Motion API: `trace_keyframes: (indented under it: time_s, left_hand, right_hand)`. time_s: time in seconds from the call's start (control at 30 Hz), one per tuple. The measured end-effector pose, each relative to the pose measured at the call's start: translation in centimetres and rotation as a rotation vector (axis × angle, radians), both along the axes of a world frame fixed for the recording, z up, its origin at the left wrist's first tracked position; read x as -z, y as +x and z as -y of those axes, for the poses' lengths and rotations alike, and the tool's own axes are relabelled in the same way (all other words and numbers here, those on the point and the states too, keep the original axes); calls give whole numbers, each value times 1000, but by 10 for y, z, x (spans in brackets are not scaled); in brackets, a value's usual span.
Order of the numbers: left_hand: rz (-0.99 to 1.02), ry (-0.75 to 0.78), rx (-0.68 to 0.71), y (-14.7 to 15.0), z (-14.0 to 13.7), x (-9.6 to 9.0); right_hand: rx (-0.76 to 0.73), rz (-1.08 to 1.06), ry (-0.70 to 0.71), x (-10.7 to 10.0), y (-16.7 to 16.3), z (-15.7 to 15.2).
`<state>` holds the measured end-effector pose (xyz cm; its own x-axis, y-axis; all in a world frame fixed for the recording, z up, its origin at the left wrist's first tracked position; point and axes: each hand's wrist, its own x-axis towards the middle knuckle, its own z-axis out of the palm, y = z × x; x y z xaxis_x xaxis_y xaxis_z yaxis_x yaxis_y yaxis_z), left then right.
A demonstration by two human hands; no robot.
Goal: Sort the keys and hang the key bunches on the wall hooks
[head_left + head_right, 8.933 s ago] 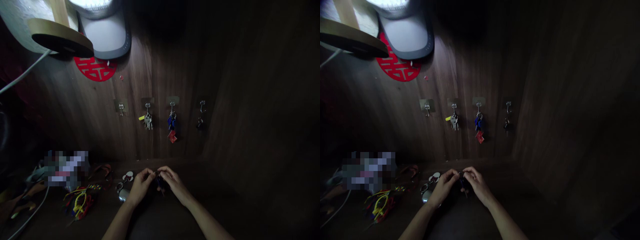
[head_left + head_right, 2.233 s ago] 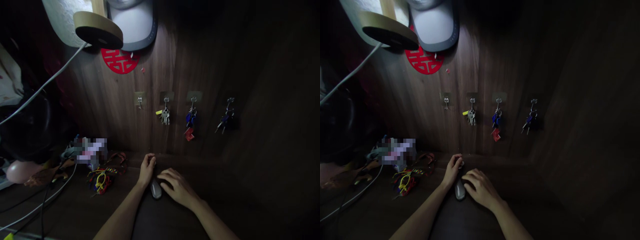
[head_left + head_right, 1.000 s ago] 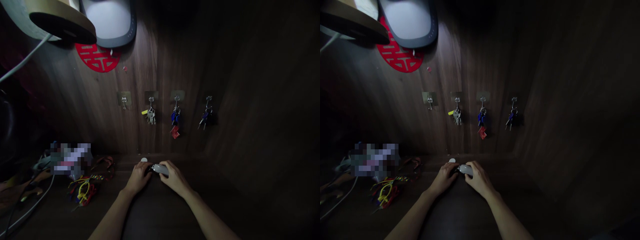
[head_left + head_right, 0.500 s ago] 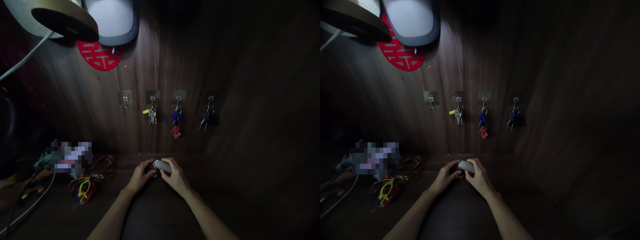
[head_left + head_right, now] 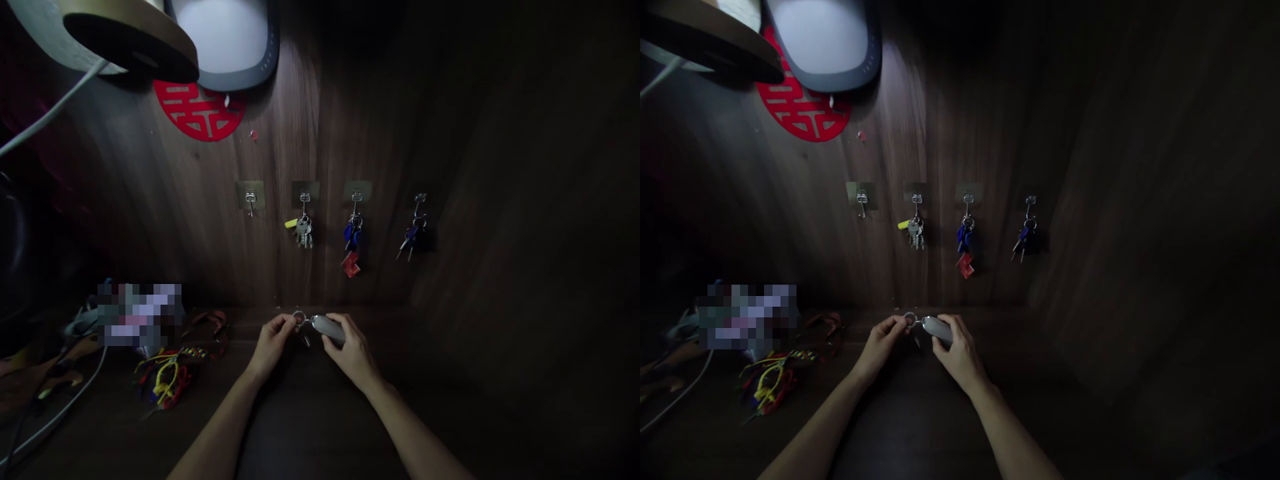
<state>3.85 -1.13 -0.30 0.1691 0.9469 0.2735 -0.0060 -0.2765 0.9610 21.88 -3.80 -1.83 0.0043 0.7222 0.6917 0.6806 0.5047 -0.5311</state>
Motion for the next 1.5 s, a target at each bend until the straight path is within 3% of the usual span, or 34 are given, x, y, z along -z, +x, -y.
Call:
trace_keyframes:
  time_s: [0.47, 0.8, 1.07, 1.3, 1.5]
  left_hand:
    - [99, -38, 53, 1, 0, 1]
    - [50, -55, 166, 4, 5, -3]
    - [-46, -89, 273, 11, 12, 2]
    - [-43, -110, 243, 13, 8, 7]
    - [-11, -121, 232, 13, 8, 3]
  right_hand:
    - [-288, 69, -177, -1, -6, 9]
    - [-267, -151, -175, -12, -12, 13]
    - [-333, -287, -308, -18, -16, 12]
    - [-327, -181, -327, -18, -10, 12]
    - [-242, -332, -306, -17, -8, 9]
